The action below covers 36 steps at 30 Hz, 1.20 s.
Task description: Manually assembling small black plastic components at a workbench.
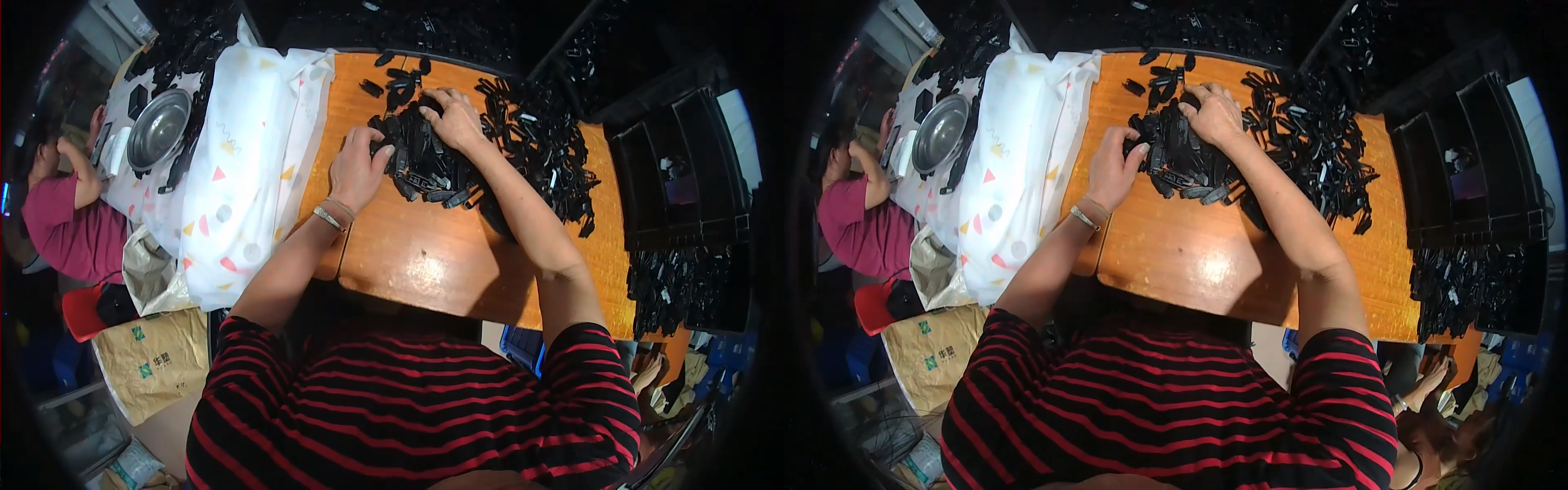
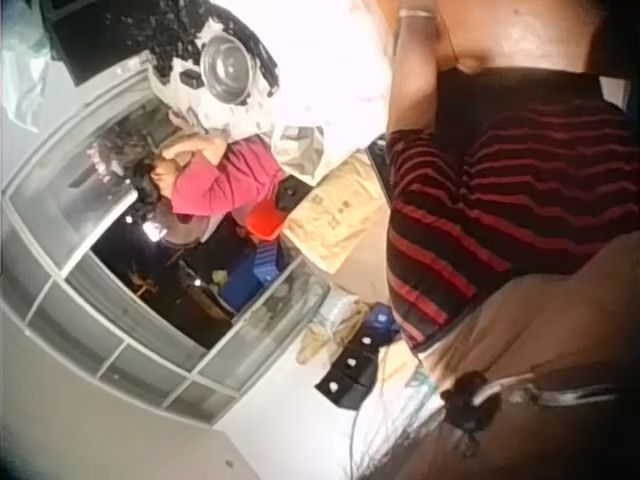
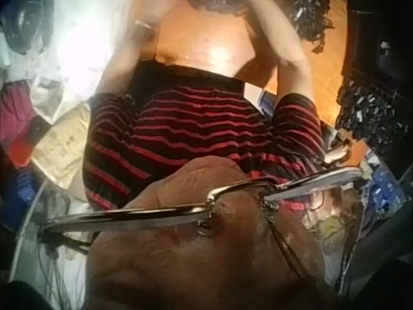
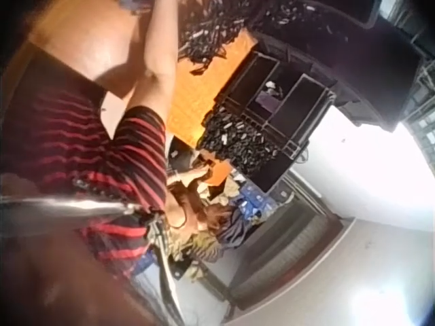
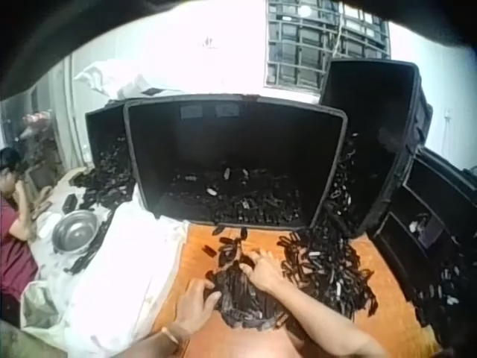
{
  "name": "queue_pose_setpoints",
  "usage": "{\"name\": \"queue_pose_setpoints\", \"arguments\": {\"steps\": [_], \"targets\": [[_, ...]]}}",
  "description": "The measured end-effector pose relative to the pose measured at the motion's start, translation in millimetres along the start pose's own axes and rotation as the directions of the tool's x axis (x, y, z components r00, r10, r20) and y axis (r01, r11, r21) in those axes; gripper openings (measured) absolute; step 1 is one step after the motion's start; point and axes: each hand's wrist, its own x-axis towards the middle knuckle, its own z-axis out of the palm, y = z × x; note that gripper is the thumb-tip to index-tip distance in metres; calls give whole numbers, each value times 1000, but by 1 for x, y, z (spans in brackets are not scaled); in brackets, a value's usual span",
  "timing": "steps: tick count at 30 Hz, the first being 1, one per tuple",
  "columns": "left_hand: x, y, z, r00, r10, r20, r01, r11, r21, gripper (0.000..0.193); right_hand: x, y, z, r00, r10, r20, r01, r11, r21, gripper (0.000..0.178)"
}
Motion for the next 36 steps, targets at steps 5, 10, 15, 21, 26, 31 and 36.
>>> {"name": "queue_pose_setpoints", "arguments": {"steps": [5,10,15,21,26,31,36], "targets": [[-32,8,-16,997,-16,70,20,997,-70,24,-41,-8,-6,997,-64,-53,65,998,13,44],[-54,17,-26,987,111,-120,-135,967,-216,20,-82,-19,-33,893,-214,-396,217,976,-38,28],[-76,43,-25,994,-91,55,105,787,-608,16,-146,-60,-45,960,-169,-223,263,817,513,21],[-98,70,-20,987,-70,143,151,706,-692,18,-189,-81,-26,998,-24,-59,61,623,780,23],[-103,61,-37,988,27,149,37,912,-410,18,-212,-84,-17,996,78,-35,-3,436,900,16],[-72,35,-58,975,206,77,-215,967,139,22,-226,-85,-23,990,80,117,-139,386,912,13],[-53,24,-52,948,219,230,-280,919,279,18,-234,-91,-17,990,67,124,-139,346,928,13]]}}
